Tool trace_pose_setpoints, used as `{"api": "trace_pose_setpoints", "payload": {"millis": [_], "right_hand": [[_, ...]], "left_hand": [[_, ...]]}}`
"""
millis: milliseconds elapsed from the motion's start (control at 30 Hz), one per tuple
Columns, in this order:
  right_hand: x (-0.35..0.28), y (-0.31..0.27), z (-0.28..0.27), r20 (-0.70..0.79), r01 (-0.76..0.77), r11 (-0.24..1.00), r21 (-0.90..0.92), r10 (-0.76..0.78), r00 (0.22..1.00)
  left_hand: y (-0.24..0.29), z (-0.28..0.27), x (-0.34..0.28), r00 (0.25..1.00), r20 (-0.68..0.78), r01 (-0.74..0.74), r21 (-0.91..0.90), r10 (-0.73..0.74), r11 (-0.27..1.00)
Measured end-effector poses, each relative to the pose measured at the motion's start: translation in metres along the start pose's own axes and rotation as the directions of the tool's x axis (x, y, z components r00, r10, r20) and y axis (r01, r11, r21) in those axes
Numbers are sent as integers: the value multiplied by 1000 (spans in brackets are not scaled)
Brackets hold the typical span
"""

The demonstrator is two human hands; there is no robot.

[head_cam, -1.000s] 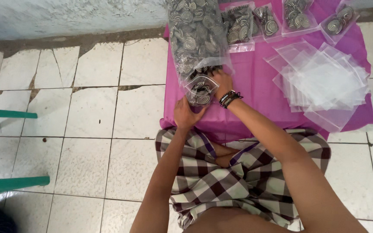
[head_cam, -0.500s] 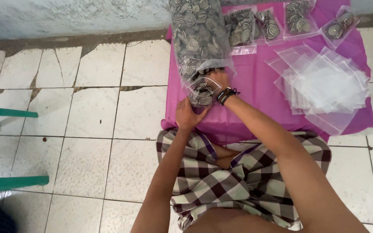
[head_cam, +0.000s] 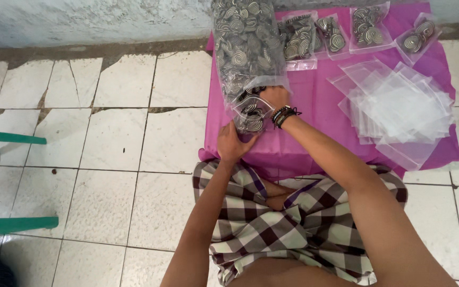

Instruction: The person picks up metal rings from a large bag and places them into smaller individual plastic bags.

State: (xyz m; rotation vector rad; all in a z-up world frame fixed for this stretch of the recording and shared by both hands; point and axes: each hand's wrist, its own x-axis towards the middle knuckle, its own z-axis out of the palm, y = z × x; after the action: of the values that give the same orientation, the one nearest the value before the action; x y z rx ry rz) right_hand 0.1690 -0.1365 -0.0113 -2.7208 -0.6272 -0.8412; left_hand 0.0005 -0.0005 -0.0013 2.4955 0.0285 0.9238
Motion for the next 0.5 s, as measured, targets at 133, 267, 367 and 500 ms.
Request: {"api": "trace_pose_setpoints", "payload": {"millis": [133,267,367,500], "right_hand": [[5,5,-19,-78,211,976,-55,-215,974],[-4,27,22,50,200,980,12,-201,978],[-4,30,16,41,162,981,107,-168,985],[-21,24,-59,87,46,934,355,-82,993]], "left_hand": [[2,0,1,1000,-9,4,15,-3,1000],[1,1,-1,1000,14,4,20,-5,1000],[2,-3,2,1000,19,11,27,-11,1000],[-3,3,-3,1000,8,14,58,-14,998]]}}
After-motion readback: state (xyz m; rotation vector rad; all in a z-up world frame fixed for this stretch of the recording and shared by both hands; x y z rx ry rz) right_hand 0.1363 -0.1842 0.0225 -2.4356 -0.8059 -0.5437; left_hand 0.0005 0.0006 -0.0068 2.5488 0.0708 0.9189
